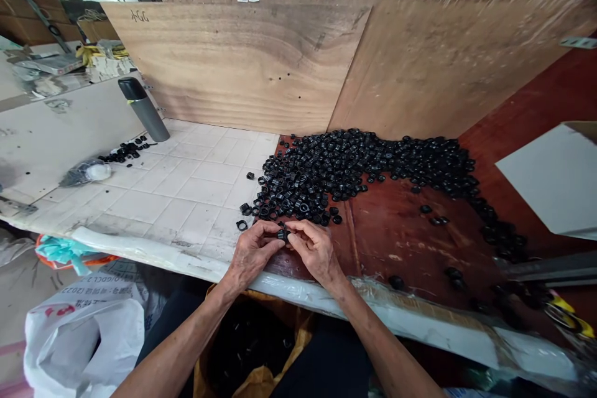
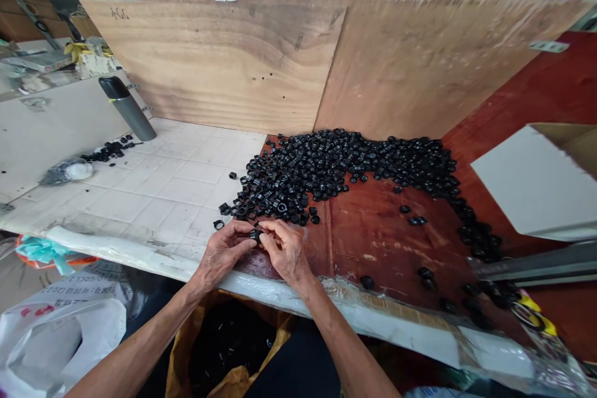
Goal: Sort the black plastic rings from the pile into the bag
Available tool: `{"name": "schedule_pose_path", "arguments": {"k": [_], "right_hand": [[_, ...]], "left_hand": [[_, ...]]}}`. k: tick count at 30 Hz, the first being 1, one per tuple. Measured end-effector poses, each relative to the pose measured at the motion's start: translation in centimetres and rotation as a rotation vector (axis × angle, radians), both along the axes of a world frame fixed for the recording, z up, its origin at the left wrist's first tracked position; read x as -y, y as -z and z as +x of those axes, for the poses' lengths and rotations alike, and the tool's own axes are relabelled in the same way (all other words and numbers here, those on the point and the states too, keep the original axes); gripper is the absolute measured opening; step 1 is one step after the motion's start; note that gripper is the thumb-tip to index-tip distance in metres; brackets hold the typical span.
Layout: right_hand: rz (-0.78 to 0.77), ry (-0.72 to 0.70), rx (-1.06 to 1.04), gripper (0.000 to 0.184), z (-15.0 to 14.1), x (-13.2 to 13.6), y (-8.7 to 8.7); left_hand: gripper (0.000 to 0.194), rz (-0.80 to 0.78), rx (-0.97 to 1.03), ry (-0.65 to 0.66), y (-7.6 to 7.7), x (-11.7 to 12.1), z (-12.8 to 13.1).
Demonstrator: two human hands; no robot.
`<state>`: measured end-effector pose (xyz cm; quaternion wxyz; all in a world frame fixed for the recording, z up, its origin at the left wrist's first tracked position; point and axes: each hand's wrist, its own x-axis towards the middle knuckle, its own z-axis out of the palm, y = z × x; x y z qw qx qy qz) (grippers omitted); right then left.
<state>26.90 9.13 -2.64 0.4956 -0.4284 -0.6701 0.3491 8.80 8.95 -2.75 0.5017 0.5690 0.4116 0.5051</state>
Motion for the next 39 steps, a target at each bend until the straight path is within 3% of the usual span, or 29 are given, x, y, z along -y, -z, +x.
{"name": "schedule_pose_path", "arguments": {"k": [7,15,20,26,31,35,39], "right_hand": [[0.19,0.023,0.101,0.016,0.0,0.0,-0.2],[0.192,0.012,0.108,0.019,0.0,-0.2,0.1],[0.055,0.027,0.057,0.017,-0.1,-0.1,0.8],[0.165,0.05,0.121,0.009,-0.2,-0.2,0.2],[0.134,0.064,0.217,0.016,-0.4,-0.3,1.4],[0.256,0.102,0.295,0.033,-0.5,-0.5,2.4],[0.267,0.052,0.257,0.026,-0.5,-0.1,1.9]], "left_hand": [[0.017,0.068,-0.017,-0.001,1.0,-0.2,-0.2],[0.016,0.085,-0.034,-0.004,1.3,-0.3,-0.3],[0.018,0.196,-0.157,-0.03,1.3,-0.3,-0.4],[0.016,0.206,-0.184,-0.035,1.2,-0.3,-0.4],[0.019,0.268,-0.232,-0.021,1.1,-0.3,-0.5],[0.017,0.192,-0.201,0.016,0.8,-0.2,-0.3],[0.017,0.042,-0.039,0.016,0.7,-0.1,-0.1]]}}
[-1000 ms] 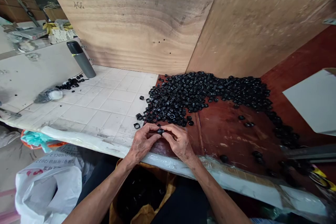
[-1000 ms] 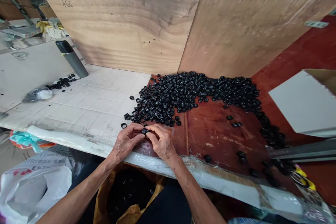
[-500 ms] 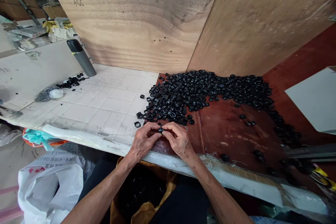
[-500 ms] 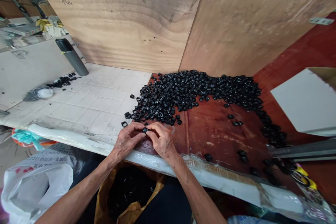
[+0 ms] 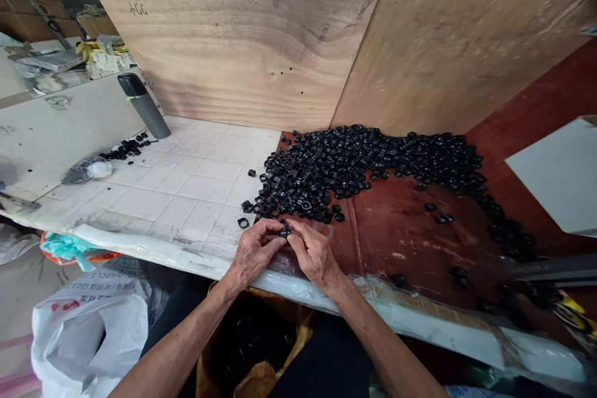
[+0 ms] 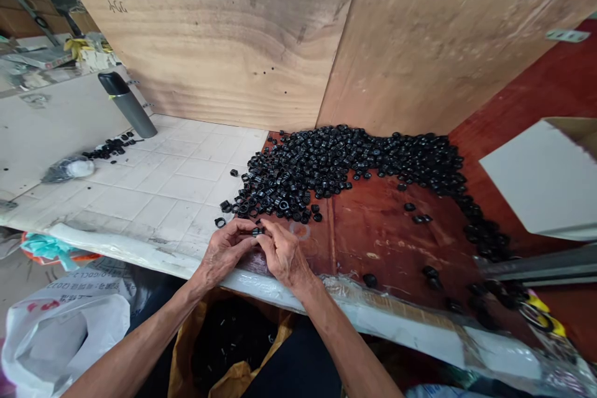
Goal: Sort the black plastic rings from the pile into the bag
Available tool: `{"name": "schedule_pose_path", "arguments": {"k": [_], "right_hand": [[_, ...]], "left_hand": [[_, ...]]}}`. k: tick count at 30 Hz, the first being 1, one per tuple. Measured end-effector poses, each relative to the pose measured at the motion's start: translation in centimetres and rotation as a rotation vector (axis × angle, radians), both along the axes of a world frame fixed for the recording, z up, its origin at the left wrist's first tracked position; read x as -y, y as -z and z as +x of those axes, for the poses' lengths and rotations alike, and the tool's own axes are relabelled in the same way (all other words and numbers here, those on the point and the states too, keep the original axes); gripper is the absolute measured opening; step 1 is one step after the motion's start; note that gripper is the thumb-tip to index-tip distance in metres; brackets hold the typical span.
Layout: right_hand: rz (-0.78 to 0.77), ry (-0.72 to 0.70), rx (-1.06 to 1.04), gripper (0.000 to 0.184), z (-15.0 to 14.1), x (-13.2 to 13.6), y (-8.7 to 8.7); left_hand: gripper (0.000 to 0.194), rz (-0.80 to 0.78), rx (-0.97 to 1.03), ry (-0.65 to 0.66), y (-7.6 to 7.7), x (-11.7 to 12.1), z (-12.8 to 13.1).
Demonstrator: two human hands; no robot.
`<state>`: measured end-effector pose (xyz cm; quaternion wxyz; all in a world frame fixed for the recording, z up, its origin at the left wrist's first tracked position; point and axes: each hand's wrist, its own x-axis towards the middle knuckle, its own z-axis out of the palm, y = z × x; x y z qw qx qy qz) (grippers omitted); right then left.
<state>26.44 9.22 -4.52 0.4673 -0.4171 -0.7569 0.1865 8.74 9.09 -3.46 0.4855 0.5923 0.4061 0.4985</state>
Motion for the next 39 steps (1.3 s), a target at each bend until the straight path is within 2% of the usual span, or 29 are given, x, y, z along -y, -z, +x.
{"name": "schedule_pose_path", "arguments": {"k": [3,6,7,11,13,16,17,20,22,26,28,30,32,33,34,36,37,39], "right_hand": [[-0.039,-0.011,0.031,0.025,0.1,0.3,-0.5],[-0.104,0.052,0.056,0.041,0.2,0.5,-0.8],[-0.125,0.054,0.039,0.041,0.2,0.5,-0.9],[-0.158,0.01,0.011,0.035,0.1,0.6,-1.5],[-0.138,0.031,0.006,0.033,0.1,0.7,-1.7],[-0.162,0.025,-0.074,0.013,0.2,0.8,-1.9],[-0.192,0.009,-0.097,0.013,0.2,0.8,-1.9],[-0.323,-0.042,-0.149,0.013,0.0,0.8,-1.9],[-0.464,-0.079,-0.219,0.014,-0.4,1.1,-1.9],[-0.802,-0.107,-0.46,0.024,-2.0,2.8,-2.0],[-0.927,-0.118,-0.512,0.027,-2.6,3.9,-2.1],[-1.004,-0.197,-0.387,0.03,-2.6,4.3,-2.4],[-0.889,-0.201,-0.144,0.031,-2.1,3.8,-2.7],[-0.745,-0.121,-0.026,0.029,-1.6,3.3,-2.8],[-0.574,0.015,0.066,0.024,-0.9,2.5,-2.8],[-0.308,0.348,0.188,0.007,0.5,0.9,-2.5],[-0.235,0.504,0.222,0.004,1.3,0.1,-2.2],[-0.194,0.707,0.261,0.029,2.8,-1.1,-1.4]], "left_hand": [[0.017,-0.024,0.014,-0.011,0.0,0.1,0.0],[0.017,-0.007,-0.007,-0.022,-0.2,0.1,0.0],[0.017,-0.003,-0.011,-0.027,-0.2,0.1,0.0],[0.018,-0.011,-0.015,-0.045,-0.3,0.1,0.0],[0.018,-0.024,-0.004,-0.039,-0.2,0.1,0.0],[0.018,-0.034,0.016,-0.004,-0.1,0.1,-0.2],[0.019,-0.035,0.013,0.01,-0.1,0.1,-0.2],[0.017,0.02,-0.079,0.012,-0.1,0.3,-0.5],[0.016,0.137,-0.207,-0.026,-0.1,0.8,-0.7],[0.023,0.414,-0.39,-0.109,-0.2,3.1,-1.6],[0.027,0.458,-0.437,-0.079,-0.7,4.5,-2.6],[0.025,0.396,-0.503,0.051,-1.8,5.5,-3.8],[0.014,0.267,-0.584,0.159,-2.8,5.6,-5.2],[0.006,0.205,-0.625,0.145,-3.1,5.3,-5.8],[0.003,0.158,-0.665,0.065,-3.3,4.6,-6.3],[0.008,0.12,-0.748,-0.203,-3.0,2.9,-7.0],[0.011,0.118,-0.8,-0.329,-2.7,1.9,-7.2],[0.034,0.128,-0.909,-0.47,-1.8,0.3,-7.1]]}}
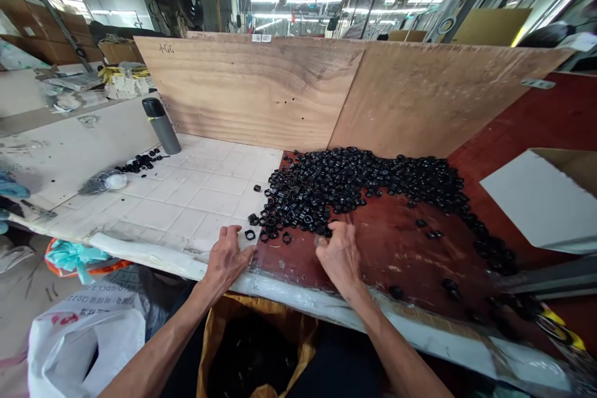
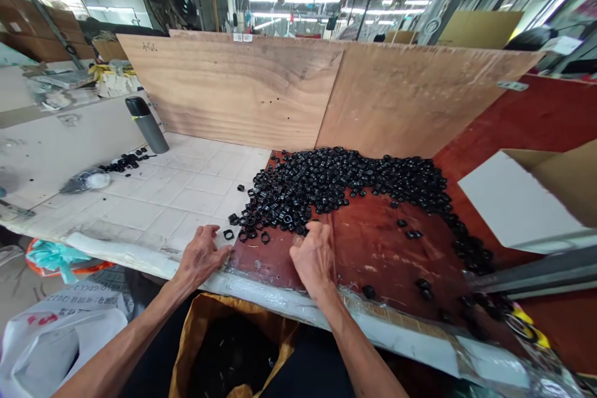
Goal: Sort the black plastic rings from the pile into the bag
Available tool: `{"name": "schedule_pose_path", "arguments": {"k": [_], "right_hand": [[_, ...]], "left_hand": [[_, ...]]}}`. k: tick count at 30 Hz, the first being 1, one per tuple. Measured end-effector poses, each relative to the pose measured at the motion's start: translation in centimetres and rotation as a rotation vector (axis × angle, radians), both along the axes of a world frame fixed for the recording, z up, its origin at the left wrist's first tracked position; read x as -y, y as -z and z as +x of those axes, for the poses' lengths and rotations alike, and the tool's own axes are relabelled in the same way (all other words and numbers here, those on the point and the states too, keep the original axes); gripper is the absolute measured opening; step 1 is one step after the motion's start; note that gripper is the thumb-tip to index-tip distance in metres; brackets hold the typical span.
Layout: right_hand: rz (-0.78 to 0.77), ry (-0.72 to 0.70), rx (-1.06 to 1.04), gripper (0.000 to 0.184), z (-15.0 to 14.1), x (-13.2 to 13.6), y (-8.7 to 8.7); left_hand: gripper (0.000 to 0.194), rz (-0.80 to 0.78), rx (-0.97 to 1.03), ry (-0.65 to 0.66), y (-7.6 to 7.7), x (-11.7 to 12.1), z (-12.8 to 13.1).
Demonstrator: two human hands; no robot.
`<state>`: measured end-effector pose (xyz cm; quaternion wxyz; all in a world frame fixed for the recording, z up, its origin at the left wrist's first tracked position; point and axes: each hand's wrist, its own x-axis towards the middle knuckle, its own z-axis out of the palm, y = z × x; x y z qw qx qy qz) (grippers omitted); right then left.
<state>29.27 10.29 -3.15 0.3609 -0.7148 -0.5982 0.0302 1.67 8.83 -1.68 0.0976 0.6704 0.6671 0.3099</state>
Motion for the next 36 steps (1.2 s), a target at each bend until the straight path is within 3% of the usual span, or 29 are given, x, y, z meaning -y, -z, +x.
{"name": "schedule_pose_path", "arguments": {"k": [3,7,11,13,17,26,32,36], "right_hand": [[-0.027,0.017,0.039,0.048,1.3,-0.8,1.5],[0.11,-0.151,0.052,0.038,0.8,-0.8,2.9],[0.167,-0.334,-0.095,0.034,-0.1,-0.8,3.4],[0.129,-0.419,-0.177,0.033,-0.4,-0.8,3.4],[0.117,-0.484,-0.252,0.03,-0.6,-0.2,2.6],[0.109,-0.498,-0.099,0.011,-0.9,0.1,2.3],[0.112,-0.526,-0.043,0.009,-0.8,0.2,2.0],[0.078,-0.649,-0.131,0.013,-1.1,0.4,1.8]], "left_hand": [[0.046,0.001,-0.104,0.033,1.2,-1.3,1.0],[0.035,0.037,-0.085,0.203,2.2,-1.5,2.9],[0.049,0.083,0.006,0.327,2.3,-1.2,3.9],[0.051,0.069,0.063,0.317,2.2,-0.9,3.9],[0.035,0.084,0.11,0.289,2.2,-0.5,3.7],[0.02,0.088,0.02,0.326,2.3,-0.5,3.5],[0.018,0.102,0.234,0.363,1.7,-0.3,3.4],[0.026,0.1,0.353,0.431,1.7,-0.6,3.2]]}}
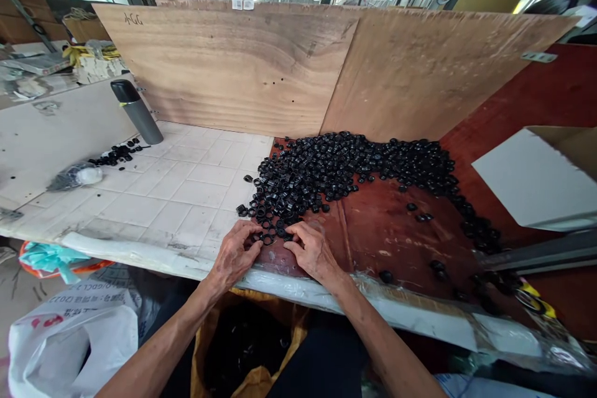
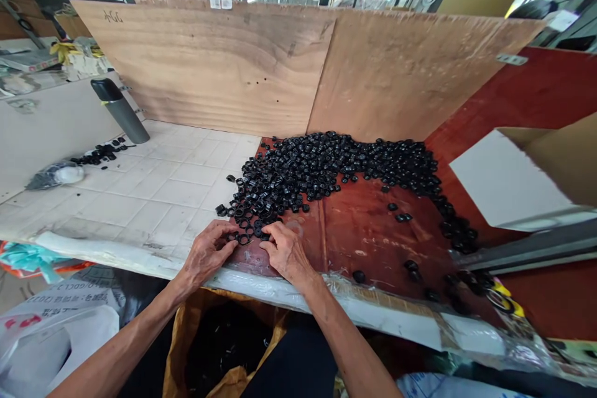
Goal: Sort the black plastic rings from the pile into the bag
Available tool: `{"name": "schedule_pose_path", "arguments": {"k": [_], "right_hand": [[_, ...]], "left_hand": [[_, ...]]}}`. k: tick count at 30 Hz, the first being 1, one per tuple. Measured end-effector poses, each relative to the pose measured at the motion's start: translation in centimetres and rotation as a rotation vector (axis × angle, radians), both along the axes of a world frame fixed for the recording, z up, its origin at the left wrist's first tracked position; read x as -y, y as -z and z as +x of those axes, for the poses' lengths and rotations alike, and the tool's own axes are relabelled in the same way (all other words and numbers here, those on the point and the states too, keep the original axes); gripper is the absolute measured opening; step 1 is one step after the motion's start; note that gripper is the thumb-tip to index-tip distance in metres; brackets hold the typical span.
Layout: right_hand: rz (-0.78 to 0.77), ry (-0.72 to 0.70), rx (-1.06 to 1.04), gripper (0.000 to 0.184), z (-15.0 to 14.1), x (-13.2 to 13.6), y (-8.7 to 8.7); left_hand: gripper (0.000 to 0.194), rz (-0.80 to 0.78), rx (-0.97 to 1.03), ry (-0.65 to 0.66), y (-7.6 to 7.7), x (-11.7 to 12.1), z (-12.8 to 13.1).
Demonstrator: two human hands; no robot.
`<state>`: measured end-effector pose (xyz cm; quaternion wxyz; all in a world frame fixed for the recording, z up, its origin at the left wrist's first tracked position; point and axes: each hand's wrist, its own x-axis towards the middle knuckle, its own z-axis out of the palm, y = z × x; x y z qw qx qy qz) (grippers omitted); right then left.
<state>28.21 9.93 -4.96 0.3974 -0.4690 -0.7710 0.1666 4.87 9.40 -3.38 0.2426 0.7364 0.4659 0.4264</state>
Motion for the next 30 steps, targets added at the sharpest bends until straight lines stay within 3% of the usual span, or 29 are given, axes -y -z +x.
{"name": "schedule_pose_path", "arguments": {"k": [9,13,16,20,25,30], "right_hand": [[0.009,-0.073,-0.194,0.015,-0.6,0.8,-2.1],[-0.112,-0.162,-0.251,0.024,-1.7,0.6,-2.9],[-0.199,-0.146,-0.286,0.021,-2.6,-0.1,-3.4],[-0.148,-0.176,-0.304,0.01,-3.4,-0.7,-3.2],[-0.128,-0.177,-0.341,0.013,-4.0,-0.7,-1.9],[-0.079,-0.19,-0.37,0.006,-4.2,-0.7,-1.9]], "left_hand": [[0.028,-0.2,0.159,0.02,0.3,0.2,0.2],[0.029,-0.3,0.183,0.016,0.0,0.4,0.4],[0.031,-0.313,0.191,0.005,-0.1,0.5,0.4],[0.032,-0.319,0.231,0.011,0.0,0.6,0.3],[0.027,-0.304,0.312,0.031,-0.1,0.7,0.1],[0.022,-0.271,0.288,0.061,-0.2,0.7,-0.1]]}}
